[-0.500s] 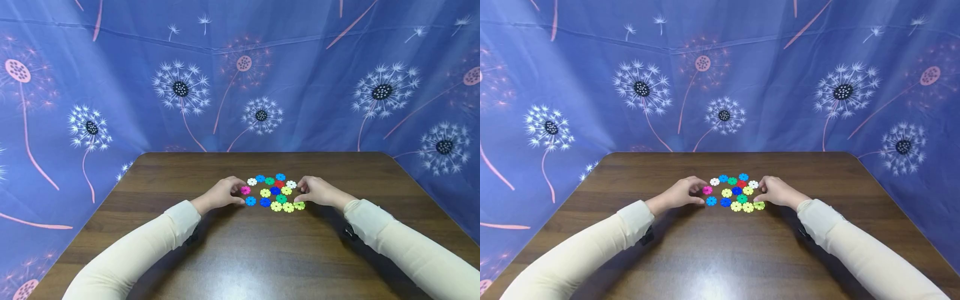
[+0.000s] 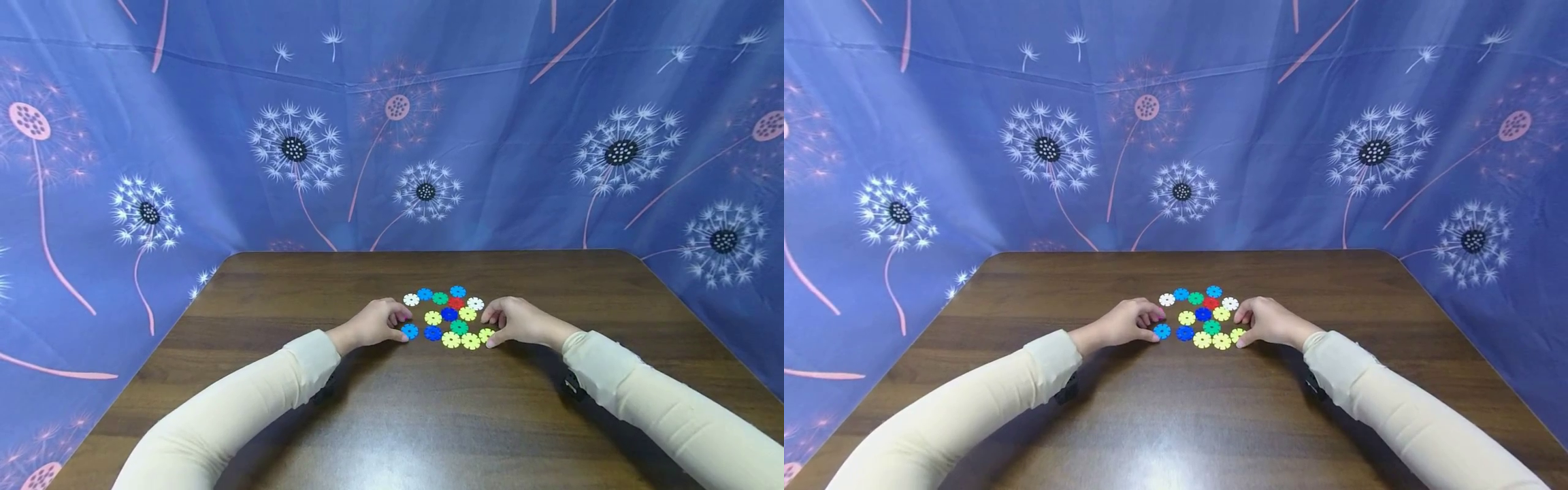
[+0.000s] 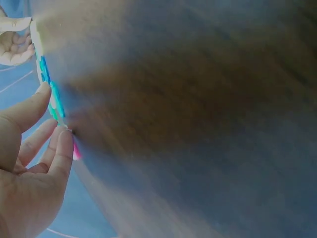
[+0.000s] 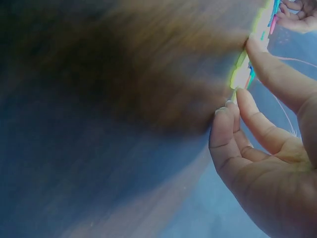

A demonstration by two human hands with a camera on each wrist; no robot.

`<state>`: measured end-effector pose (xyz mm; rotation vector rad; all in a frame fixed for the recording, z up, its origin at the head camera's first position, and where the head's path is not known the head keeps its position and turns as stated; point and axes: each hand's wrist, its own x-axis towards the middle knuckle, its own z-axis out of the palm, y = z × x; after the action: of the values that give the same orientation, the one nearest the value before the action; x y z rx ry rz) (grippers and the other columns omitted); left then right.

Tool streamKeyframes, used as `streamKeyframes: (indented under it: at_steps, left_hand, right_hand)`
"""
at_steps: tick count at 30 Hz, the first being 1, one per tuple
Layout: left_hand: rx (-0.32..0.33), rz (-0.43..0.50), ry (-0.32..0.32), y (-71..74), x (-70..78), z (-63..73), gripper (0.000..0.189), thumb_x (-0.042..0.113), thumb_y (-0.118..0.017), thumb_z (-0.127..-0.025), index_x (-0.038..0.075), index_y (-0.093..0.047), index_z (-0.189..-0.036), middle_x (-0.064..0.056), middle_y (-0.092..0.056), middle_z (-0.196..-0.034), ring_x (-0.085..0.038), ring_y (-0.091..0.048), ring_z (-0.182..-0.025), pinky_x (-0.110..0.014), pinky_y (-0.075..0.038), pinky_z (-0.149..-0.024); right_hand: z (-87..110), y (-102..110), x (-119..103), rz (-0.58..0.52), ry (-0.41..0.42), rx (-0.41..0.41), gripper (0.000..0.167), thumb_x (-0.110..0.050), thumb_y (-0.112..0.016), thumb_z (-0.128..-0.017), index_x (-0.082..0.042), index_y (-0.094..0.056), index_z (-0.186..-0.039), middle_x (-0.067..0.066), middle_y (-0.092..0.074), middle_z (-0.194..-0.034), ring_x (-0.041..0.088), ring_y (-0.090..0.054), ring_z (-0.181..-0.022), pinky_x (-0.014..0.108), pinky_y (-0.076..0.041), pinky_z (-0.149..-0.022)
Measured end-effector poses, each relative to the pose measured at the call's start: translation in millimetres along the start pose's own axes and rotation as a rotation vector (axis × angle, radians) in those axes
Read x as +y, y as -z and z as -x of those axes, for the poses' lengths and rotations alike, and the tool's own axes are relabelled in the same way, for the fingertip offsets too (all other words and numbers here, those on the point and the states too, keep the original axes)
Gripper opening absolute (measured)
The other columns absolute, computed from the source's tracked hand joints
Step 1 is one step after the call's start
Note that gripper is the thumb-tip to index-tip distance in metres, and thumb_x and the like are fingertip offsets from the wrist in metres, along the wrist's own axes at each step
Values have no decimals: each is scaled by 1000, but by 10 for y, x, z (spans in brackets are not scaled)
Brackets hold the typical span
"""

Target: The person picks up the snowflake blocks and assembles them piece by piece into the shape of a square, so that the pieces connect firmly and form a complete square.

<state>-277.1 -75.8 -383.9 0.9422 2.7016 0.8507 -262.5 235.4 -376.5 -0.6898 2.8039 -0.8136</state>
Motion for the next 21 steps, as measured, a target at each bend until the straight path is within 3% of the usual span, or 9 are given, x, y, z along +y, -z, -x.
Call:
streamKeyframes:
  at_steps: [6, 12, 21]
  left_hand:
    - [21, -36, -13, -45, 29, -21, 32, 12, -80, -79, 3, -69, -108, -10, -63, -98, -21, -59, -87, -24, -49, -77]
    - [44, -55, -20, -47, 38, -39, 25, 12, -80, -80, 5, -71, -102, -9, -63, -97, -20, -58, -86, -22, -48, -76]
    - [32, -20, 55, -65, 48, -53, 27, 10, -82, -76, 4, -64, -96, -7, -61, -93, -20, -58, -86, -25, -50, -77]
  right_hand:
    - [-6, -17, -21, 6, -16, -6, 26, -14, -86, -69, -6, -68, -85, 1, -65, -81, 14, -54, -76, 24, -46, -67]
    - [-18, -10, -48, -3, -42, -19, 24, -12, -86, -70, -4, -67, -84, 2, -63, -79, 12, -53, -74, 24, -47, -66]
    - [-6, -33, -57, -54, -59, -17, 28, -8, -85, -69, -3, -63, -85, 4, -57, -76, 14, -50, -73, 23, -43, -64]
